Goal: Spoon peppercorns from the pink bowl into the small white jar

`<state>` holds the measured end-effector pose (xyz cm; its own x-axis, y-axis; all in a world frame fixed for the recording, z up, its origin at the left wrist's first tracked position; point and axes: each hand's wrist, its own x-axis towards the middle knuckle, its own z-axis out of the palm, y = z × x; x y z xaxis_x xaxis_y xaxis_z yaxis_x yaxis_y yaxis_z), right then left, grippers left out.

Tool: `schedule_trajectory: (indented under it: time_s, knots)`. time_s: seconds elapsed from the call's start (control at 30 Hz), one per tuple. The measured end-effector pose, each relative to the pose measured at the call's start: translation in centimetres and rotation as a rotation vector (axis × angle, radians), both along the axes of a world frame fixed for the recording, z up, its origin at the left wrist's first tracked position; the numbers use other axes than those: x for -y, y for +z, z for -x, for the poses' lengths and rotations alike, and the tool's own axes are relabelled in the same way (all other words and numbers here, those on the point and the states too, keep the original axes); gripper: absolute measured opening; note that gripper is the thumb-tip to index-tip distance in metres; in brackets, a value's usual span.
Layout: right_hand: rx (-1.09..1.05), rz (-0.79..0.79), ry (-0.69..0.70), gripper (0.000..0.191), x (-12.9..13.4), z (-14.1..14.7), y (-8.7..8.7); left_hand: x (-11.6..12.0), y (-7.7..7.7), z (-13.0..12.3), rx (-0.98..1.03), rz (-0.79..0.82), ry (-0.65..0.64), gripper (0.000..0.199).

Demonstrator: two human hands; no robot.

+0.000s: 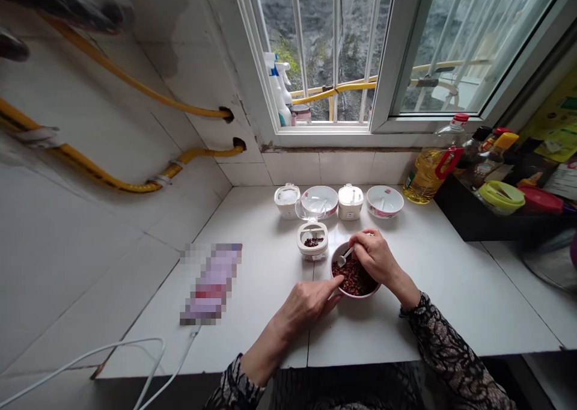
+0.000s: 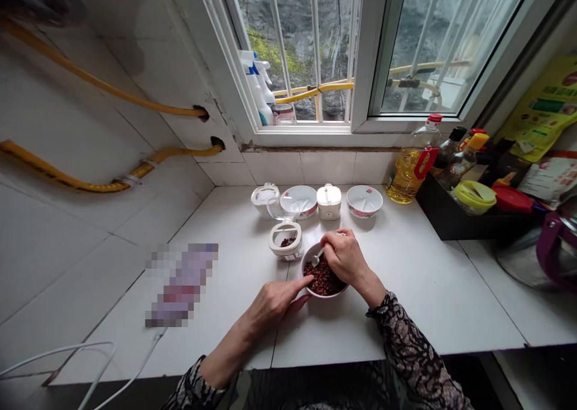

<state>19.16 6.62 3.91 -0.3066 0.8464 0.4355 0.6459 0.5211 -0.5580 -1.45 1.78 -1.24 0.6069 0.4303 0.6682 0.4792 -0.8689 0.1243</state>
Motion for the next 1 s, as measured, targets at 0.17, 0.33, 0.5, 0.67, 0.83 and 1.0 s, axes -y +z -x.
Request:
schedule_trajectory:
  time_s: [0.17, 0.33, 0.5, 0.67, 0.83, 1.0]
  knots:
    - [-0.127, 0.142, -0.056, 0.023, -0.15, -0.54, 0.23, 0.02, 0.14, 0.02, -0.002, 0.013, 0.000, 0.026]
    - [-0.112, 0.125, -0.021, 0.023, -0.15, -0.38, 0.17, 0.00, -0.31, 0.18, -0.002, 0.017, -0.002, 0.028]
    - [-0.140, 0.120, -0.010, 0.023, -0.11, -0.34, 0.13, 0.06, -0.31, 0.18, -0.005, 0.016, 0.002, 0.027]
    - [-0.212, 0.128, -0.055, 0.023, -0.09, -0.60, 0.50, 0.05, -0.15, 0.19, -0.009, 0.010, -0.006, 0.028]
    - [-0.273, 0.168, -0.080, 0.021, 0.01, -0.61, 0.75, 0.10, -0.28, 0.27, -0.014, 0.035, -0.004, 0.029]
    - [-0.458, 0.332, -0.113, 0.018, -0.16, -0.95, 0.68, 0.08, -0.26, 0.25, -0.018, 0.008, 0.004, 0.027]
